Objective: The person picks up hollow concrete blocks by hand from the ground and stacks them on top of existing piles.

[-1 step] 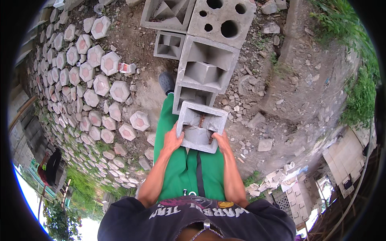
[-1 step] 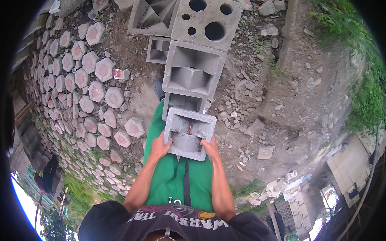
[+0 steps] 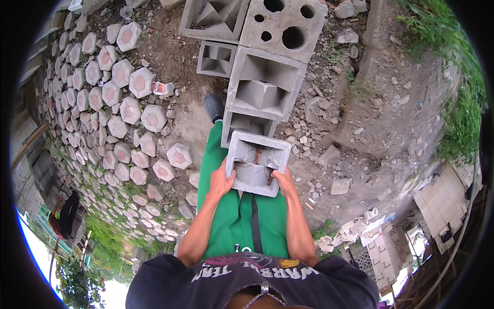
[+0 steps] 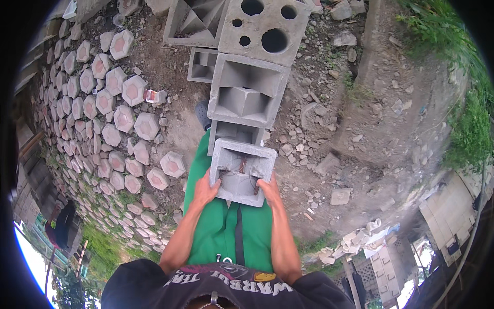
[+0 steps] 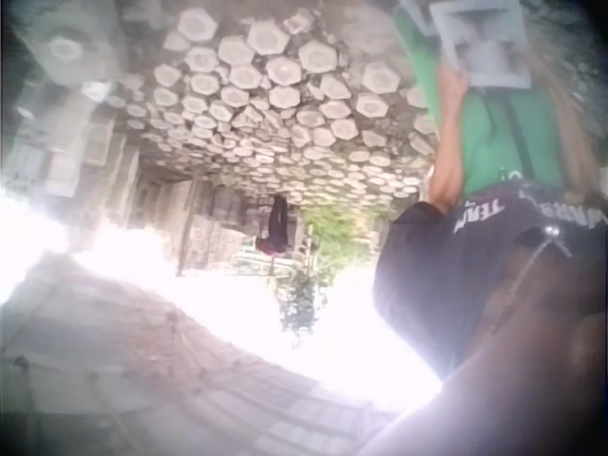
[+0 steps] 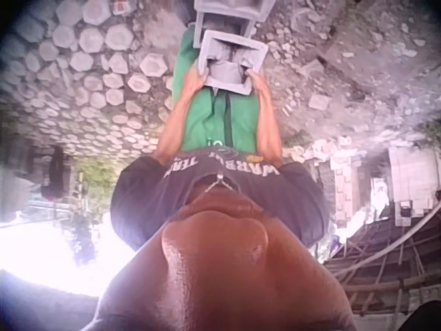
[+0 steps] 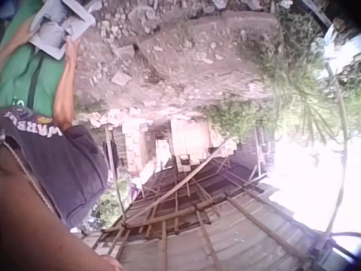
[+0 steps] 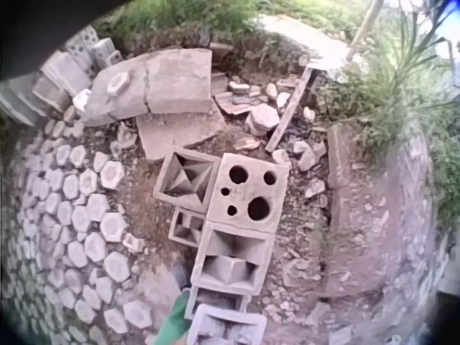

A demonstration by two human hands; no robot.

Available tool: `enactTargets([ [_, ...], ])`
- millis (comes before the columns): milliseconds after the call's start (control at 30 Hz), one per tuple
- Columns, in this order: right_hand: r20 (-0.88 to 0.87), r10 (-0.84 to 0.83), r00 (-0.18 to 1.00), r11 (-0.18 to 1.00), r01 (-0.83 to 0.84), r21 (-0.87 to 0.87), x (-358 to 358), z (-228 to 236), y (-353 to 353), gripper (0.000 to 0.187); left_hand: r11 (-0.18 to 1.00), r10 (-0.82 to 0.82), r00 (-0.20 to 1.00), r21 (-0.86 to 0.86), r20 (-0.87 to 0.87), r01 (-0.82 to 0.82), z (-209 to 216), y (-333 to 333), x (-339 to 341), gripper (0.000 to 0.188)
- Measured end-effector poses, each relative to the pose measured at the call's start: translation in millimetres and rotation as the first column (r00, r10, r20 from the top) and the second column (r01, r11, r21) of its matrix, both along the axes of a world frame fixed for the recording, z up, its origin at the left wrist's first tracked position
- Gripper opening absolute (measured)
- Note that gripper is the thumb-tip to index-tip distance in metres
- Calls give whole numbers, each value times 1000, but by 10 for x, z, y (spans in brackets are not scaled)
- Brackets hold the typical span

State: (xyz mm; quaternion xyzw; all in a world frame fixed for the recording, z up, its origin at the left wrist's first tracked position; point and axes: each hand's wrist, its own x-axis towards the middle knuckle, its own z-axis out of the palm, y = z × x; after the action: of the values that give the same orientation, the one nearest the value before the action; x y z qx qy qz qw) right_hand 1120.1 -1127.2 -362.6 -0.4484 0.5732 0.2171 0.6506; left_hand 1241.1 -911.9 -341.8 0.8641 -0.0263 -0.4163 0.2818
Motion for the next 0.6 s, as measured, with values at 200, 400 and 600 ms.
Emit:
enactTargets([
  [200,38,-104,994,993,101,59,-53,-223,-16,60,985,170,970,38,-173,-166,-35,-42,-40,61],
  [400,50,-38,998,990,30,139,-46,-275,-33,64,969,238,971,-63,-30,-239,-23,-22,-82,61],
  [600,177,-23,984,999,15,45,259,-530,-68,47,979,203,978,-22,46,-202,-63,-158,202,61],
])
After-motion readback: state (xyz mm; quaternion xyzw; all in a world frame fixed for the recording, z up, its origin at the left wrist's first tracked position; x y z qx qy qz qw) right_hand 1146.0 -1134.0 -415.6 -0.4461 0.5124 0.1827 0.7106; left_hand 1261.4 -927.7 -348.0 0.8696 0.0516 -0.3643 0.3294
